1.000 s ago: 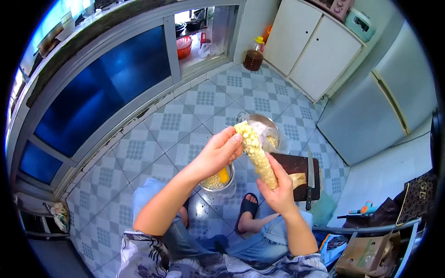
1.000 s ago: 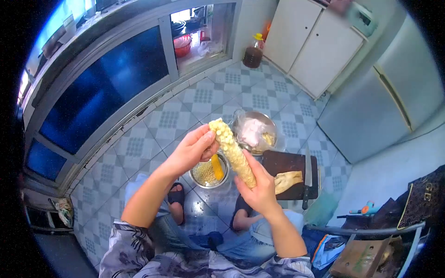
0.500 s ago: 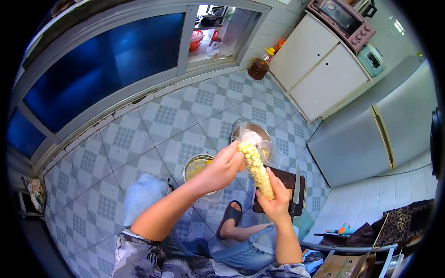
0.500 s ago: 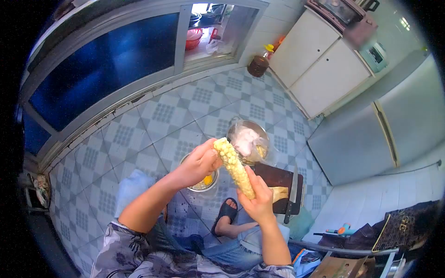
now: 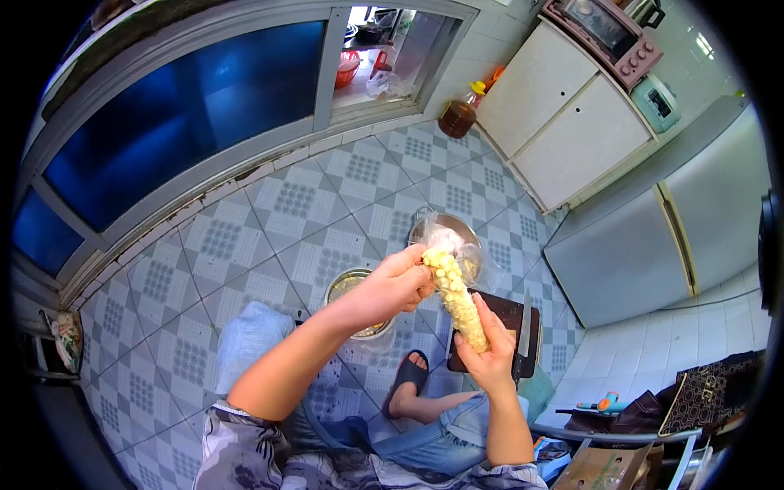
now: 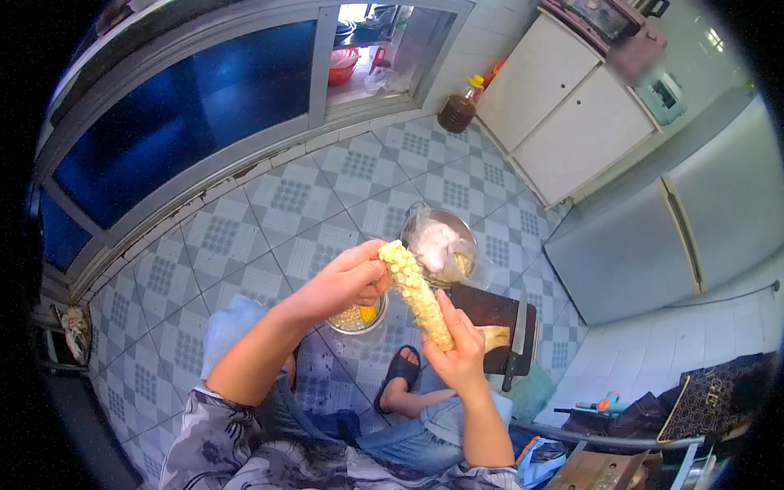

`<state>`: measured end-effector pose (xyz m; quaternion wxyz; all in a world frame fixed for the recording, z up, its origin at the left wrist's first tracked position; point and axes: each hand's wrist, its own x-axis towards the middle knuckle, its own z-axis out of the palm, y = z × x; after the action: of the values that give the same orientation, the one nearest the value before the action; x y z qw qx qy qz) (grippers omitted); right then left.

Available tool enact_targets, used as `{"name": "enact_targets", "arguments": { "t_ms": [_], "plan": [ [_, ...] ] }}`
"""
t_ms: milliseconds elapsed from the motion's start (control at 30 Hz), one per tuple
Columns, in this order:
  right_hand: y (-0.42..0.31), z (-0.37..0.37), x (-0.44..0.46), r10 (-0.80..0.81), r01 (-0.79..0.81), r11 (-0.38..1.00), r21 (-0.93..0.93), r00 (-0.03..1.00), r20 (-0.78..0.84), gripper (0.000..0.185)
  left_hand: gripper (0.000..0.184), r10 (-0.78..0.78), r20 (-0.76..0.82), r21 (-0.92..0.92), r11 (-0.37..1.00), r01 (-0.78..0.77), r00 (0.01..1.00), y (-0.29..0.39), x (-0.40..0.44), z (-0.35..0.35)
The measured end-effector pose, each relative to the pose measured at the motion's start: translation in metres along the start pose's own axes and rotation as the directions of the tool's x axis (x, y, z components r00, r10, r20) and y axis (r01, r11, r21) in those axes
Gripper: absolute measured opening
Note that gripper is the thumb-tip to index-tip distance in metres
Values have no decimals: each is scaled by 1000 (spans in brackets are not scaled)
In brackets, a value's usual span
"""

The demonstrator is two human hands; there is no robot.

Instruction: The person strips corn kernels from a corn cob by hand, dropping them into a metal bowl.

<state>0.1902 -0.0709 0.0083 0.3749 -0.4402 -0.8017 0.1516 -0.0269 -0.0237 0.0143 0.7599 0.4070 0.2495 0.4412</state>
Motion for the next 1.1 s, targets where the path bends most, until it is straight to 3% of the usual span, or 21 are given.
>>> {"name": "enact_targets", "arguments": {
  "t_ms": [67, 133, 267, 333, 467, 633, 767, 833, 1033, 1100],
  "plan": [
    [1, 0, -1, 10, -10, 1000, 9, 1000, 7, 62, 25, 11, 5, 3, 1000, -11, 1000, -2, 1, 0],
    [0, 0, -1, -11, 12, 999, 30, 1000, -6, 62, 24, 88, -26, 186, 979, -82, 996, -5, 4, -1],
    [1, 0, -4, 7, -8, 1000, -18, 1000, -14, 63, 25, -30, 2, 69, 997, 29, 1000, 1, 1, -4],
    [5, 0, -5, -30, 22, 987, -158, 999, -45, 63, 28, -27, 55, -11, 1000, 28, 998, 1, 0, -6],
    [7, 1, -3, -121, 99, 961, -259, 990, -71, 64, 30, -55, 1, 20, 998, 55, 998, 5, -2, 0],
    [9, 0, -2, -216, 178, 922, -345, 973, -76, 65, 28, 50, -4, 97, 994, -49, 999, -1, -2, 1],
    [6, 0, -5, -159, 140, 947, -288, 986, -44, 64, 26, 48, -47, 157, 987, -40, 998, -4, -1, -1],
    [3, 1, -4, -44, 38, 995, -93, 997, -58, 63, 27, 30, -14, 127, 992, -28, 999, -6, 2, -5],
    [4, -1, -4, -57, 51, 988, -145, 998, -40, 63, 25, -85, 47, -104, 991, 89, 995, 1, 2, -6],
    [4, -1, -5, -41, 36, 991, -132, 999, -34, 63, 24, -78, 22, -69, 994, 79, 997, 0, 2, -3]
  ]
}}
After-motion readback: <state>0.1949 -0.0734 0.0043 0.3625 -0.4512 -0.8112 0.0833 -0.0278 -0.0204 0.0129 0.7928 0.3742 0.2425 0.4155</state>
